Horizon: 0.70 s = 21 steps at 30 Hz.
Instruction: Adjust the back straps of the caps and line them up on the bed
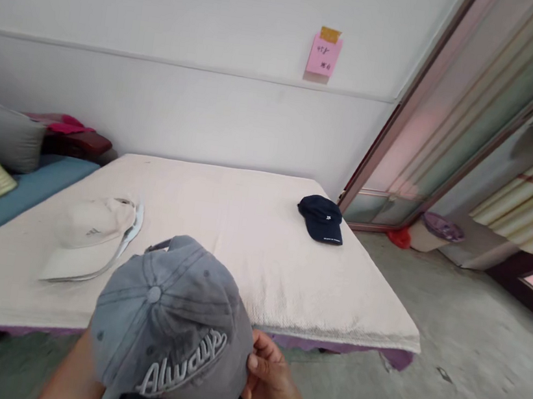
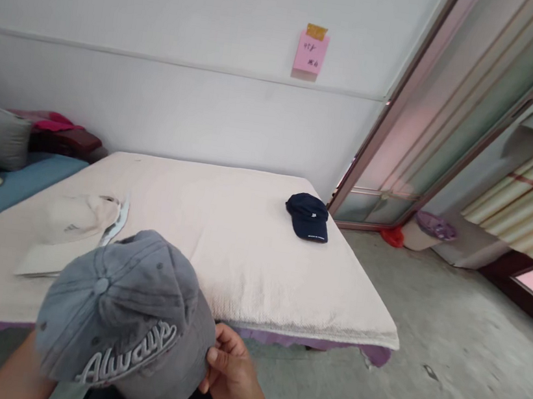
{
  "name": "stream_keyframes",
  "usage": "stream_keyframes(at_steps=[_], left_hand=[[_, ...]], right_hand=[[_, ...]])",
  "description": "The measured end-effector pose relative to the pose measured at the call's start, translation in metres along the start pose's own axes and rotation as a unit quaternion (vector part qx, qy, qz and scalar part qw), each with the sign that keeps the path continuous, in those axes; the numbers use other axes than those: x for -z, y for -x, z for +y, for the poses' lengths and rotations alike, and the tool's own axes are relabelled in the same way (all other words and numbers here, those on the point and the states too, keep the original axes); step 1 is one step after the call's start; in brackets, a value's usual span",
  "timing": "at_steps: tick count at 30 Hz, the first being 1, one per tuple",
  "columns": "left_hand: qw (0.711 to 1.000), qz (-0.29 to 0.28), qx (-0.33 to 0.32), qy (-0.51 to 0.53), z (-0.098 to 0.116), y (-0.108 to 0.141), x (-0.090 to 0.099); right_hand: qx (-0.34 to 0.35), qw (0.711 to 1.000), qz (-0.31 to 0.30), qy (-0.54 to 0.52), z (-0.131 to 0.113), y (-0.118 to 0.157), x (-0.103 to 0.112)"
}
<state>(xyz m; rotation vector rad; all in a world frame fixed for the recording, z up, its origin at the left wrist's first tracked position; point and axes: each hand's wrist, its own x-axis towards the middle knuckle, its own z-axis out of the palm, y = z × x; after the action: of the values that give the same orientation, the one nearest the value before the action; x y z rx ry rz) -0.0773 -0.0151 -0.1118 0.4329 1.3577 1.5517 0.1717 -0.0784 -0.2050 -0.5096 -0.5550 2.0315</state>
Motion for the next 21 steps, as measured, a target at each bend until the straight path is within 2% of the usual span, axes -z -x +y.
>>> stream_keyframes(at_steps=[5,9,12,16,18,21], left_hand=[[0.996,-0.047,0.069,-0.021,-0.062,-0.01,0.001],[0.995,-0.045,0.059,-0.07,-0.106,-0.028,0.006],[0.995,-0.029,0.055,-0.083,-0.116,-0.041,0.006],[0.994,-0.021,0.074,-0.072,-0.116,-0.048,0.008],[0.994,-0.025,0.082,-0.068,-0.116,-0.049,0.01],[0.993,-0.024,0.091,-0.066,-0.118,-0.05,0.012]], right_hand=[[0.051,0.997,0.054,0.033,-0.037,-0.033,0.014],[0.125,0.988,0.069,0.062,-0.087,-0.075,0.031],[0.18,0.979,0.081,0.055,-0.136,-0.115,0.039],[0.269,0.95,0.151,0.042,-0.202,-0.174,0.051],[0.287,0.94,0.181,0.033,-0.223,-0.201,0.065],[0.28,0.925,0.256,0.027,-0.232,-0.23,0.1]])
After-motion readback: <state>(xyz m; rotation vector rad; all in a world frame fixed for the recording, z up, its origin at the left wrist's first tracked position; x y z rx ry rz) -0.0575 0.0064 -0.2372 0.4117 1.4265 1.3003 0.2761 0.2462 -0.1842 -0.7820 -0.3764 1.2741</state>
